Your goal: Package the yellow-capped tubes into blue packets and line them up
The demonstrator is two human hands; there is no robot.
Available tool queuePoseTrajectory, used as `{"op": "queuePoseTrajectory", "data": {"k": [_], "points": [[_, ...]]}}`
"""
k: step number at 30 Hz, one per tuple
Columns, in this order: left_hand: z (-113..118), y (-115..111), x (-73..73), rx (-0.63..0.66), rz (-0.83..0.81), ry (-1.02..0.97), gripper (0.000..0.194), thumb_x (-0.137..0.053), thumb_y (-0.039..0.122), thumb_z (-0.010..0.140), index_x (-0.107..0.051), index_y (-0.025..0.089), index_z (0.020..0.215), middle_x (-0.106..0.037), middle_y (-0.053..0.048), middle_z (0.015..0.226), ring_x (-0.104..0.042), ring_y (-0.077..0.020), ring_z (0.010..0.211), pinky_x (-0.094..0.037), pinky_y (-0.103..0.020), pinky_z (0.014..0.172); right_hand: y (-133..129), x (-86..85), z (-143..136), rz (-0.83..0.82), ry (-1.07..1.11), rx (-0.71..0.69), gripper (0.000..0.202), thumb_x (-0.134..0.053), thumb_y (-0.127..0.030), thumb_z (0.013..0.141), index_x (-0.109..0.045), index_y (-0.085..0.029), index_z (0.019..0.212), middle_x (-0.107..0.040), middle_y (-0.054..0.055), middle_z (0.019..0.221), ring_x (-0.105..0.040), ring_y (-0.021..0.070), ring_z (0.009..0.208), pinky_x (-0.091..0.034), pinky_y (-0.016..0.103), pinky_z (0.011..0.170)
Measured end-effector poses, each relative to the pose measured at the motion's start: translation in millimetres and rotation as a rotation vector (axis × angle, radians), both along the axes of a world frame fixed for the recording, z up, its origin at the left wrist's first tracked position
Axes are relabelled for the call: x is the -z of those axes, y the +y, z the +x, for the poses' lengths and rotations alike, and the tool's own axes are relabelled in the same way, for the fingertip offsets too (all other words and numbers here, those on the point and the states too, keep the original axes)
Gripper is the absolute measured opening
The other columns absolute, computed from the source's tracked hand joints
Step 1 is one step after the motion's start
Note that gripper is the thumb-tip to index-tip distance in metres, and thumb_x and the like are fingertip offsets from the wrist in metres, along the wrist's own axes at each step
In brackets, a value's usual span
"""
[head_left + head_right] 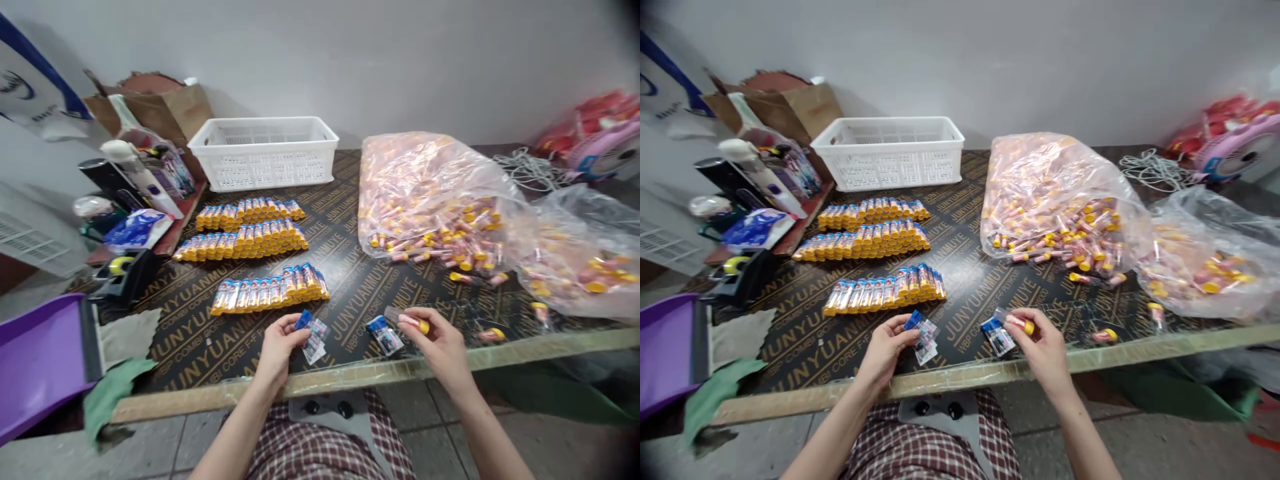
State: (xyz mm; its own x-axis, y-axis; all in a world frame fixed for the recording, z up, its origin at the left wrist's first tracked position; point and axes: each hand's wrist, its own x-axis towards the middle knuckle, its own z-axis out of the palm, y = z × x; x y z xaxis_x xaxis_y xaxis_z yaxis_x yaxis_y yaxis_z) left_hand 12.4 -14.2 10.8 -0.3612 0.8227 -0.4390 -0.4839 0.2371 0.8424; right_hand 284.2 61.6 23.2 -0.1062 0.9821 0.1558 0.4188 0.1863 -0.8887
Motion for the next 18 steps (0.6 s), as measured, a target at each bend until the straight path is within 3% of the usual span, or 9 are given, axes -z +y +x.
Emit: {"op": "queuePoseTrajectory", "data": {"k": [3, 6, 12, 18], "points": [[5.6, 1.2, -1.3, -0.101, -0.039, -0.151, 0.033, -0.084, 0.026, 0.046, -0.068, 0.010, 0.071, -0.067, -0.002, 0.063, -0.057, -0.0079, 0.053, -0.047, -0.019, 0.053, -27.8, -5.8, -47.0, 0.049, 0.122, -0.074, 0.018, -0.062, -0.034, 0.081, -0.065, -0.020, 0.093, -0.059, 0.007, 0.098, -0.060, 0.0187, 0.090, -0.053, 0.029, 0.075], [6.2, 0.9, -1.8, -0.200, -0.036, -0.225, 0.031, -0.086, 0.024, 0.046, -0.069, 0.011, 0.067, -0.066, -0.002, 0.061, -0.057, -0.0076, 0.052, -0.049, -0.019, 0.053, -49.5, -4.6, -76.7, 0.103, 0.146, -0.140, 0.022, -0.055, -0.026, 0.085, -0.065, -0.024, 0.105, -0.057, 0.008, 0.105, -0.058, 0.0194, 0.096, -0.053, 0.031, 0.079], [2.4, 1.4, -5.4, -0.333, -0.057, -0.321, 0.018, -0.081, 0.020, 0.060, -0.065, 0.011, 0.063, -0.063, 0.000, 0.055, -0.057, -0.0076, 0.049, -0.049, -0.018, 0.051, -67.5, 4.5, -92.0, 0.302, 0.067, -0.240, 0.038, -0.052, -0.013, 0.086, -0.059, -0.029, 0.120, -0.057, 0.008, 0.108, -0.058, 0.0208, 0.100, -0.051, 0.037, 0.087], [5.8, 1.6, -2.7, -0.383, -0.059, -0.389, 0.012, -0.075, 0.016, 0.068, -0.064, 0.011, 0.068, -0.065, -0.001, 0.060, -0.059, -0.0078, 0.052, -0.050, -0.017, 0.053, -72.5, 9.1, -99.2, 0.374, 0.031, -0.297, 0.046, -0.049, -0.007, 0.086, -0.054, -0.029, 0.127, -0.055, 0.009, 0.109, -0.057, 0.0200, 0.102, -0.052, 0.035, 0.087]]}}
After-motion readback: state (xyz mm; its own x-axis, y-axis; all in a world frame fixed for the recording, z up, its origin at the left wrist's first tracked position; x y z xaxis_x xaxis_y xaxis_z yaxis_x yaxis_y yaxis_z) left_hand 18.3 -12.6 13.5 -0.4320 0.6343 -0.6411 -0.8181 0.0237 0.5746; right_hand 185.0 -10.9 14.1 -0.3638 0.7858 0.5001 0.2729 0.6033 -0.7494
